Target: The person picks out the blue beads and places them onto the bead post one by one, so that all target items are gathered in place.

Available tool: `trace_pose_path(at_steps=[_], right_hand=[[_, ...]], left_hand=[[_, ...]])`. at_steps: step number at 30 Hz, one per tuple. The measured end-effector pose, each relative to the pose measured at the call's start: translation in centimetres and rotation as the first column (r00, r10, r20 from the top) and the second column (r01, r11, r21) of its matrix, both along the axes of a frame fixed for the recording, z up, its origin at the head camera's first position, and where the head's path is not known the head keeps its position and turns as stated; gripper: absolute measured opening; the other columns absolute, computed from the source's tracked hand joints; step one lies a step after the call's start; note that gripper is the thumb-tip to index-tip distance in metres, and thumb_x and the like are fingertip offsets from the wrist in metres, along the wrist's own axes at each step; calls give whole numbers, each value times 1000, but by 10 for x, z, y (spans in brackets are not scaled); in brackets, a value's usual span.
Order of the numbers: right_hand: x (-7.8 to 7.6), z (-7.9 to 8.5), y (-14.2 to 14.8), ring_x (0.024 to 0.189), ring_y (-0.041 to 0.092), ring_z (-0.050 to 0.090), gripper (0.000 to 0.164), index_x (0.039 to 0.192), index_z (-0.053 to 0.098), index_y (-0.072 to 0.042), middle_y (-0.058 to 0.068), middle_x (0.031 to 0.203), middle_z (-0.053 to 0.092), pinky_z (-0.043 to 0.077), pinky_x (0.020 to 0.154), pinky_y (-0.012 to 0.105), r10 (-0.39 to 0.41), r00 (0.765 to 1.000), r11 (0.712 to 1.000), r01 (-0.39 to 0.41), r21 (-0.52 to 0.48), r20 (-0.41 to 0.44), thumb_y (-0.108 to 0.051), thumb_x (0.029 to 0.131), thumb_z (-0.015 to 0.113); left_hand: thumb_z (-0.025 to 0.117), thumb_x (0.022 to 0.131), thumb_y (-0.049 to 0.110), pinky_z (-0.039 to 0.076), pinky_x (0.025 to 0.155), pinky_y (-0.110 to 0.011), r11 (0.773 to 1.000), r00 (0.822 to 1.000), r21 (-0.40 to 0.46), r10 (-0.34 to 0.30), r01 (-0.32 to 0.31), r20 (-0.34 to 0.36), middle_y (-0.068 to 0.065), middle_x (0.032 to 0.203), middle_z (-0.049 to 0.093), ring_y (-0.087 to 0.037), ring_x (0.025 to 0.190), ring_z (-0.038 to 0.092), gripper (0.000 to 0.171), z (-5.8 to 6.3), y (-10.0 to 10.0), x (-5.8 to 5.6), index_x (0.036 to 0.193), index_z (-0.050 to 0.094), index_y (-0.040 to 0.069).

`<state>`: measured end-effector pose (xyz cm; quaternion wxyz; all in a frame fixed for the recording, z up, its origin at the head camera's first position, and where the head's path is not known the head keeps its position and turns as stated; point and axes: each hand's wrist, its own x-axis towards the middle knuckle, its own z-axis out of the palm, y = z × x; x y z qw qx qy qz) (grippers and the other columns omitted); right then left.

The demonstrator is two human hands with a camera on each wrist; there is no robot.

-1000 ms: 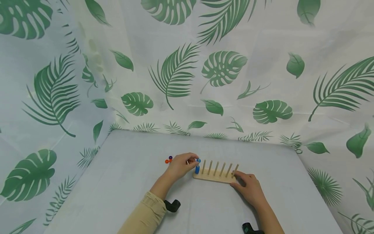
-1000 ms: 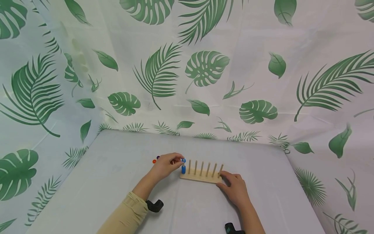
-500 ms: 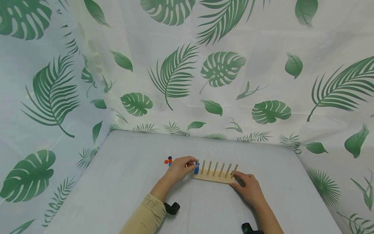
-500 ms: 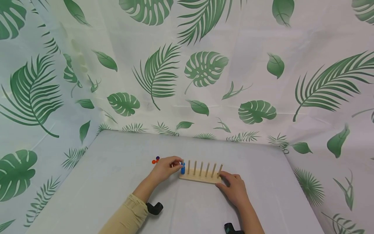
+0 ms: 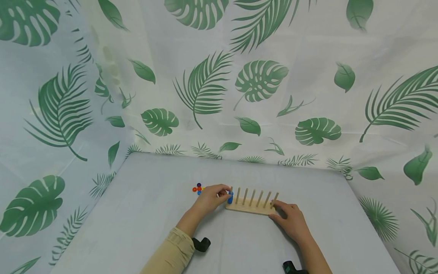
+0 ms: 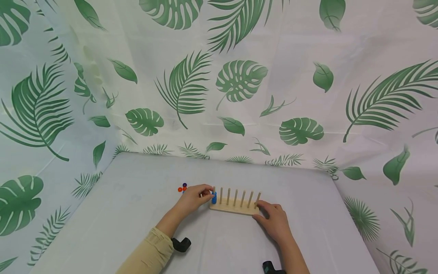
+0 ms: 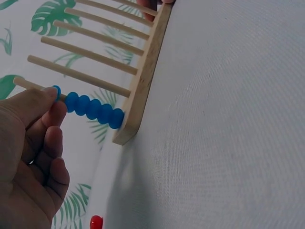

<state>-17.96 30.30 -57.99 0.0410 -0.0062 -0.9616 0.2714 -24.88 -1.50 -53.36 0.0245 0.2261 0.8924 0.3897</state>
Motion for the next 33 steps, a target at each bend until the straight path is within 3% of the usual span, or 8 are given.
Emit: trace_pose_path(at_steps=[26,33], right_hand=[[0,1,0,116,36,54,61,134,61,-20,12,132,62,45,95,60,-8,1000,1000,8,-5,-3,-50,83,74],[0,0,1,116,36,54,61,134,61,-20,12,132,62,45,95,61,-8,1000,1000,8,-3,2,-50,83,74]], left_hand=[[65,96,35,48,68,-21,1000,999,15,-21,21,32,14,88,65,-2,81,57,26,-5,-6,2,120,69,25],[66,95,34,48,69,-22,1000,1000,16,25,-25,0,13,89,67,-3,81,57,23,-6,-17,6,116,71,24]])
